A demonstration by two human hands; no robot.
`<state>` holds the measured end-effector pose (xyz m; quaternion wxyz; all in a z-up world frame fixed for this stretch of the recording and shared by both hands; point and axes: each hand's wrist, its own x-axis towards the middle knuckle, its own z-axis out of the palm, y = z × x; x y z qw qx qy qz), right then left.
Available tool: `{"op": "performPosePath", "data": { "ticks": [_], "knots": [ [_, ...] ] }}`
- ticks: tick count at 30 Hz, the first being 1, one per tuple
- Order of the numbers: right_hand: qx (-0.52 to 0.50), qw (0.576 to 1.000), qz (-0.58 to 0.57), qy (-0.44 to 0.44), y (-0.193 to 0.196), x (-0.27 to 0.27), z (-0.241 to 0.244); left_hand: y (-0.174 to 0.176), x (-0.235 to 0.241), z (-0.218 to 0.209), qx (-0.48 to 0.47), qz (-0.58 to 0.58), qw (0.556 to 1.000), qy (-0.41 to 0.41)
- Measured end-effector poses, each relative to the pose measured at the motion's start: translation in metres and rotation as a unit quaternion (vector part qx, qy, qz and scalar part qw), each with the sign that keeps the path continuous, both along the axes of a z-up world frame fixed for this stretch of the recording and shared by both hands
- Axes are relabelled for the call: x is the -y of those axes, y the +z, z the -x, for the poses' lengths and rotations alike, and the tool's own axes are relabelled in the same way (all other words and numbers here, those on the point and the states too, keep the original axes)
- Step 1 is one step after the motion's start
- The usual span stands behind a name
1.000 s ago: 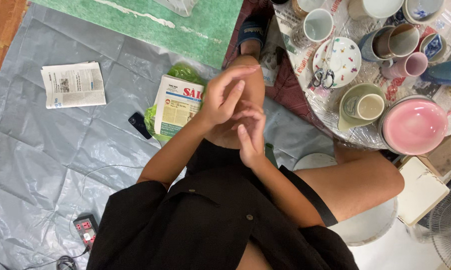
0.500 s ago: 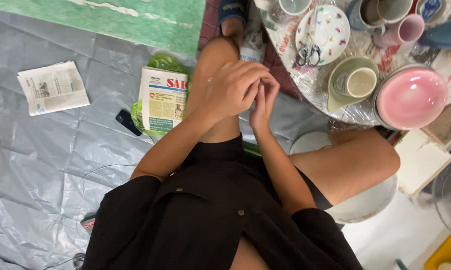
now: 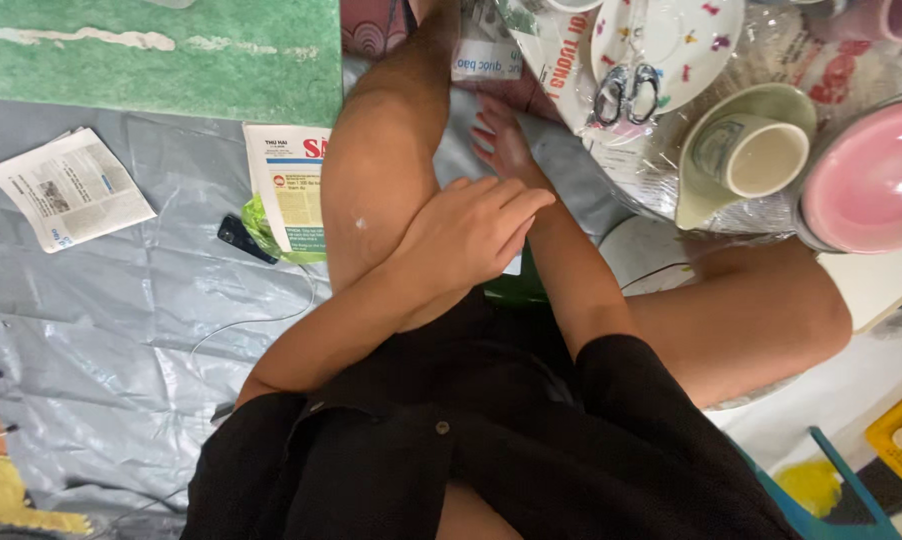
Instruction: The person cuts sections from a newspaper using scissors and wraps them around small ceramic bowls and cups. They fold the paper edges to cover the items and place the wrapped objects into a green plastic bag.
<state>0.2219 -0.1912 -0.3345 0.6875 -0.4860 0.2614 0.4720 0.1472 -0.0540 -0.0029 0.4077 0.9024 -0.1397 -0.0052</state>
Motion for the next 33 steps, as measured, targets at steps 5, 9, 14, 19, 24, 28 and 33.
{"op": "performPosePath", "data": {
  "ticks": [5,9,14,19,24,28,33],
  "knots": [
    [-0.07,0.99,-0.053,-0.114,-0.029,-0.019,-0.02,0.01,-0.003,-0.005,-0.024,-0.05,0.998,-0.03],
    [-0.117,0.978,-0.013,-0.173,-0.045,-0.036,-0.039,0.011,-0.001,-0.008,-0.05,-0.02,0.998,-0.027],
    [-0.103,0.972,-0.001,-0.213,-0.05,-0.043,-0.061,0.009,0.002,-0.009,-0.069,-0.007,0.997,-0.032],
    [0.092,0.95,0.014,-0.298,-0.038,-0.046,-0.059,0.009,0.002,-0.009,-0.061,-0.017,0.997,-0.034],
    [0.452,0.855,0.091,-0.237,-0.015,-0.019,-0.014,0.008,0.001,-0.007,-0.038,0.0,0.999,-0.024],
    [0.407,0.87,0.131,-0.247,0.033,-0.007,0.039,0.005,-0.005,-0.007,0.051,0.101,0.994,0.003],
    [0.549,0.821,0.09,-0.13,0.156,0.021,0.088,0.002,-0.014,0.016,0.029,0.391,0.916,0.082]
  ]
}}
